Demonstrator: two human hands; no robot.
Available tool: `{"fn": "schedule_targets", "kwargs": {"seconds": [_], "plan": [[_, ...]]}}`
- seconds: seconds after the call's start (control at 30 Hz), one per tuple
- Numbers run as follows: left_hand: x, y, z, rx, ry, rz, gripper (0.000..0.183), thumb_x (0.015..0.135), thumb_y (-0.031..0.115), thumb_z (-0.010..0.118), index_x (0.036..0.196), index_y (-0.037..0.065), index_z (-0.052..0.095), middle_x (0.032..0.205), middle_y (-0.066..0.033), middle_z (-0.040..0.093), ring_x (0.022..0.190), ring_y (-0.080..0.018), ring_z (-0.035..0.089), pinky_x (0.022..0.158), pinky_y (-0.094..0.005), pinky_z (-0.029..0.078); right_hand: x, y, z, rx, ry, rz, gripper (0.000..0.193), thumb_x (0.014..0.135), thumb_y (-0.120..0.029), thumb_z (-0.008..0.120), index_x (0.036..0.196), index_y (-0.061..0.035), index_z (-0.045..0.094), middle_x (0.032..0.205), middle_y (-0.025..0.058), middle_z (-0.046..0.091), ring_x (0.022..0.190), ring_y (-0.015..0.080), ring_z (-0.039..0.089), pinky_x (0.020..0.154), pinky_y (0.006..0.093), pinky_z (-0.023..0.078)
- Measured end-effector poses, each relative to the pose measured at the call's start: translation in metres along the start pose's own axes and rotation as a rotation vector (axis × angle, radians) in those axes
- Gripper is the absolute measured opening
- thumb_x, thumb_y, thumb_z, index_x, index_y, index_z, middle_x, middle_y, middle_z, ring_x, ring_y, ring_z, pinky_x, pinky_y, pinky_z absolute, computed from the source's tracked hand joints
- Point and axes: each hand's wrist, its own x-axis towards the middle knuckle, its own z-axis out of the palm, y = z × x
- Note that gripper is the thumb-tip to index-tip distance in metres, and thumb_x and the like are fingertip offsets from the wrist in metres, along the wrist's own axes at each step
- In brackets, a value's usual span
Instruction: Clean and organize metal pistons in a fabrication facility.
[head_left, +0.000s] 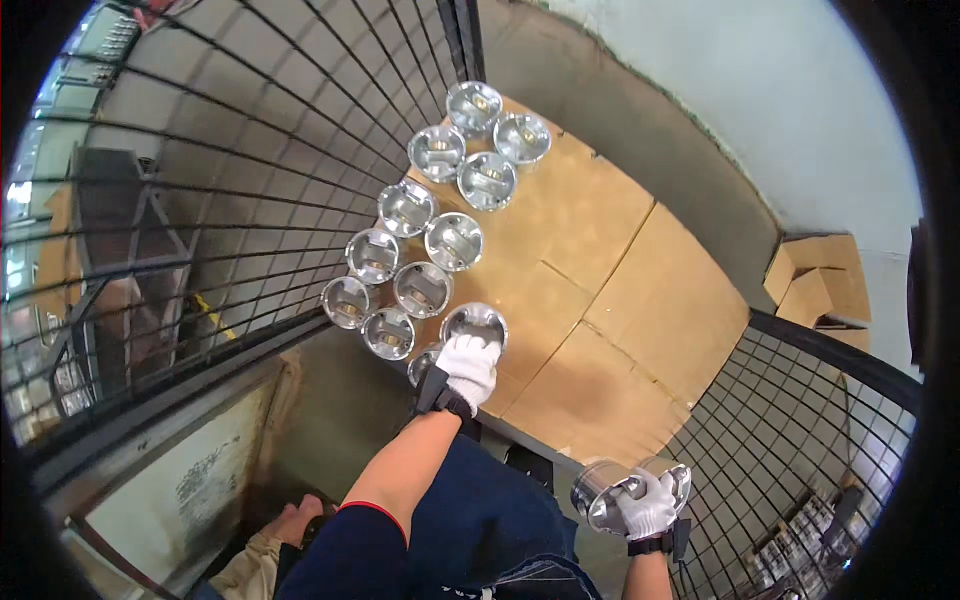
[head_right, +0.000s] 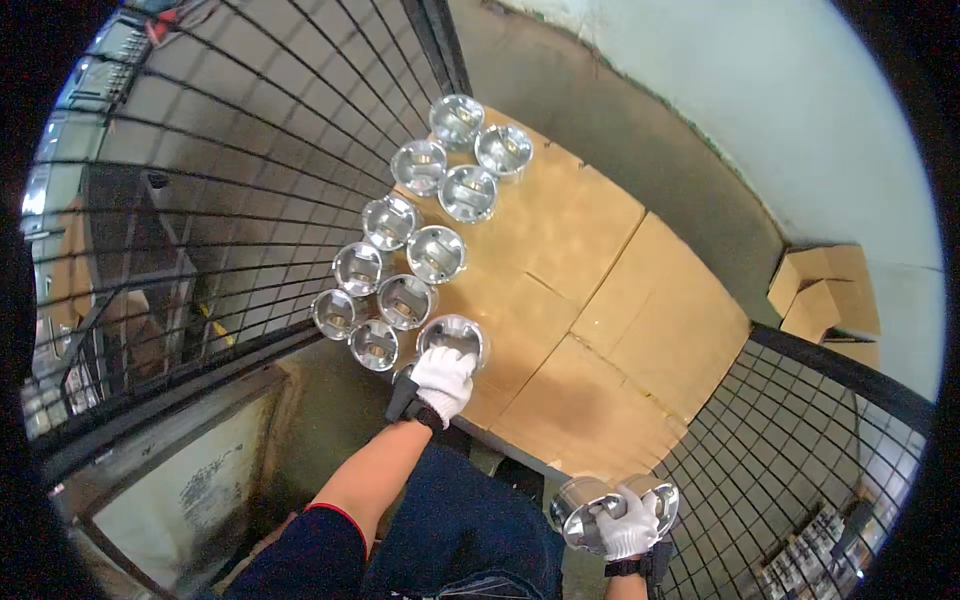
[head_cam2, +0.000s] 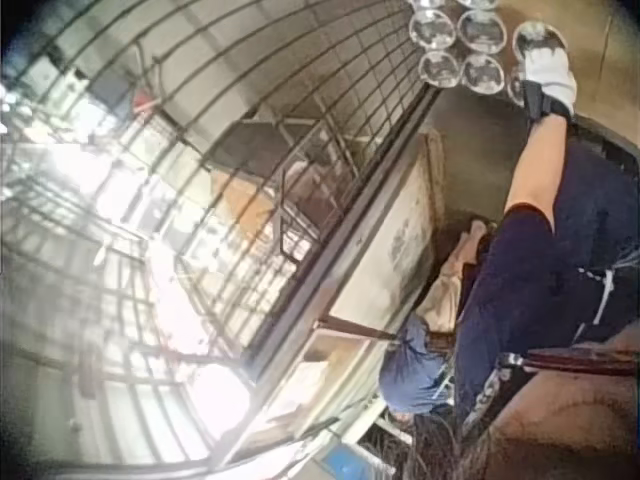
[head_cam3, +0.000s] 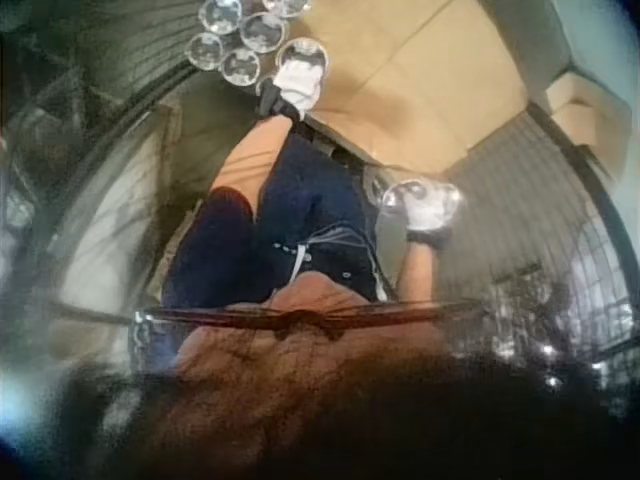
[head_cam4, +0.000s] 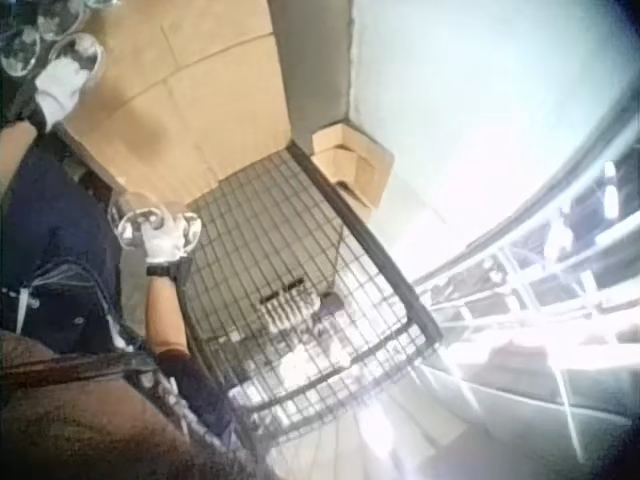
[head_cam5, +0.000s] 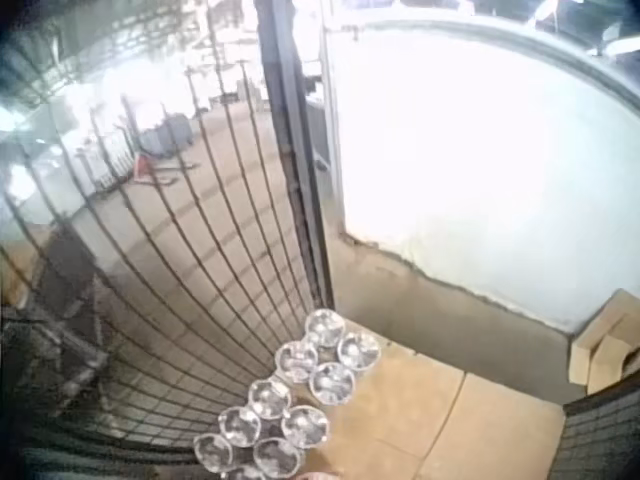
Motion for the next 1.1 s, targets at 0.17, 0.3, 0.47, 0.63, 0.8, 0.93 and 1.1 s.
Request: {"fn": "schedule_targets", "kwargs": {"seconds": [0.17,0.3,0.47,0.63,0.8,0.93,1.1], "plan": [[0.029,-0.028,0.035,0.027,0.013,0.071,0.02,0.074,0.016,0.061,0.094,0.013,0.064,0.08,-0.0061,0.058,0.085,-0.0267,0.058,0.079,-0.0414,0.045,0.044,-0.045,0.033,0.027,-0.046,-0.049,0.042,0.058,-0.02,0.079,0.099,-0.0144,0.073,0.102,0.0173,0.061,0.088,0.0363,0.065,0.08,0.0434,0.055],[0.034,-0.045,0.061,0.078,-0.134,0.108,0.02,0.076,0.018,0.059,0.094,0.011,0.065,0.084,-0.0071,0.06,0.088,-0.0261,0.058,0.084,-0.0414,0.045,0.097,-0.101,0.051,0.084,0.02,-0.236,0.039,0.059,-0.018,0.079,0.097,-0.0171,0.073,0.095,0.0162,0.061,0.087,0.0363,0.065,0.077,0.0441,0.056],[0.017,-0.064,0.072,0.174,-0.176,0.134,0.023,0.078,0.019,0.057,0.098,0.01,0.064,0.093,-0.0108,0.061,0.1,-0.0301,0.055,0.096,-0.0452,0.04,0.166,-0.192,0.067,0.136,0.151,-0.463,0.04,0.058,-0.017,0.078,0.098,-0.0197,0.072,0.102,0.013,0.062,0.094,0.0348,0.063,0.08,0.0427,0.055],[0.013,-0.052,0.049,0.043,-0.141,0.058,0.028,0.078,0.019,0.059,0.102,0.005,0.062,0.102,-0.0147,0.059,0.105,-0.0332,0.053,0.097,-0.0464,0.04,0.232,-0.263,0.081,0.061,0.228,-0.859,0.048,0.057,-0.016,0.075,0.104,-0.0182,0.069,0.105,0.0108,0.063,0.099,0.0336,0.062,0.083,0.0433,0.054],[-0.046,-0.009,-0.051,-0.469,-0.01,-0.033,0.03,0.074,0.013,0.067,0.1,0.001,0.059,0.089,-0.0145,0.055,0.086,-0.0343,0.054,0.082,-0.0452,0.047,0.271,-0.312,0.108,-0.168,0.143,-1.001,0.038,0.071,-0.022,0.068,0.108,-0.0165,0.068,0.111,0.0155,0.06,0.099,0.0324,0.06,0.085,0.0434,0.051],[-0.144,0.013,-0.078,-0.467,-0.196,-0.018,0.033,0.077,0.025,0.065,0.099,0.001,0.061,0.092,-0.0117,0.06,0.09,-0.0267,0.058,0.084,-0.0414,0.048,0.279,-0.338,0.128,-0.244,0.087,-1.021,0.036,0.074,-0.02,0.063,0.109,-0.0162,0.068,0.115,0.0159,0.06,0.099,0.0317,0.061,0.085,0.0429,0.051],[-0.158,0.028,-0.052,-0.578,-0.181,-0.163,0.037,0.073,0.03,0.068,0.098,0.004,0.062,0.09,-0.0118,0.06,0.094,-0.033,0.057,0.087,-0.0483,0.047,0.272,-0.355,0.129,-0.35,0.11,-0.9,0.044,0.077,-0.024,0.061,0.12,-0.0158,0.064,0.13,0.0211,0.052,0.117,0.0352,0.052,0.102,0.0474,0.039]]}}
